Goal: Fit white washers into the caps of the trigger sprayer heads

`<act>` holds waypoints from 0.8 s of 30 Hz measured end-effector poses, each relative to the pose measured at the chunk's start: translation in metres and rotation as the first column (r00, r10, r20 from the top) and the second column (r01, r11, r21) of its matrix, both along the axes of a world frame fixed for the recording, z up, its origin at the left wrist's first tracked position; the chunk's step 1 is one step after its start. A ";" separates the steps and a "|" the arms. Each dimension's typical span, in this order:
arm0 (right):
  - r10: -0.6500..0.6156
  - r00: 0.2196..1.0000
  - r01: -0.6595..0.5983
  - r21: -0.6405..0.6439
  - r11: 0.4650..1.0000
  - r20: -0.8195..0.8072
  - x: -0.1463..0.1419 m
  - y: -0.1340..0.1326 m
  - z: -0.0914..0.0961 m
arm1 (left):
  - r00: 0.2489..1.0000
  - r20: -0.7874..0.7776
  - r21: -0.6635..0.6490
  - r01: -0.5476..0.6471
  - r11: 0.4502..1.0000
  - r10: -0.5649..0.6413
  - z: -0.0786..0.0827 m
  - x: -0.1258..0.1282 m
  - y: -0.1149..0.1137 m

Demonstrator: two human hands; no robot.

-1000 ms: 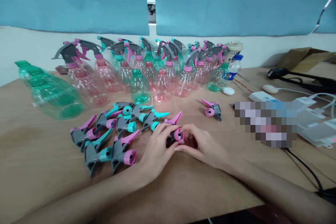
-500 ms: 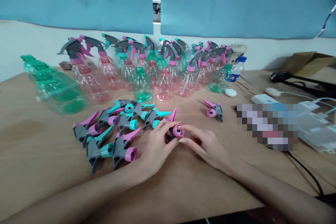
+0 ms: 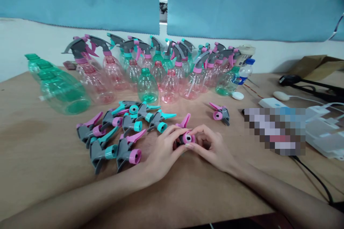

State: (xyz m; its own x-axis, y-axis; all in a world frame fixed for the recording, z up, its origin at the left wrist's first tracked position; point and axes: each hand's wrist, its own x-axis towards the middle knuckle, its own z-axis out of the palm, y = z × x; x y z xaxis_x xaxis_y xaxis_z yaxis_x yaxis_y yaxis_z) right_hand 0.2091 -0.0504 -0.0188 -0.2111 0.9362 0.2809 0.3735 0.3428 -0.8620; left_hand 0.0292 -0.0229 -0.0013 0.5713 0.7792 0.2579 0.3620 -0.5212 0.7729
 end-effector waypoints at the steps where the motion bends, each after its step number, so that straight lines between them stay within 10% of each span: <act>1: 0.000 1.000 0.000 -0.003 1.000 -0.013 0.000 0.000 -0.001 | 1.000 -0.004 -0.001 0.007 1.000 -0.007 0.000 0.000 0.000; 24: 0.027 0.968 -0.084 0.220 0.972 0.251 0.003 0.000 0.009 | 0.994 -0.025 0.018 0.108 0.994 -0.108 -0.002 0.000 0.000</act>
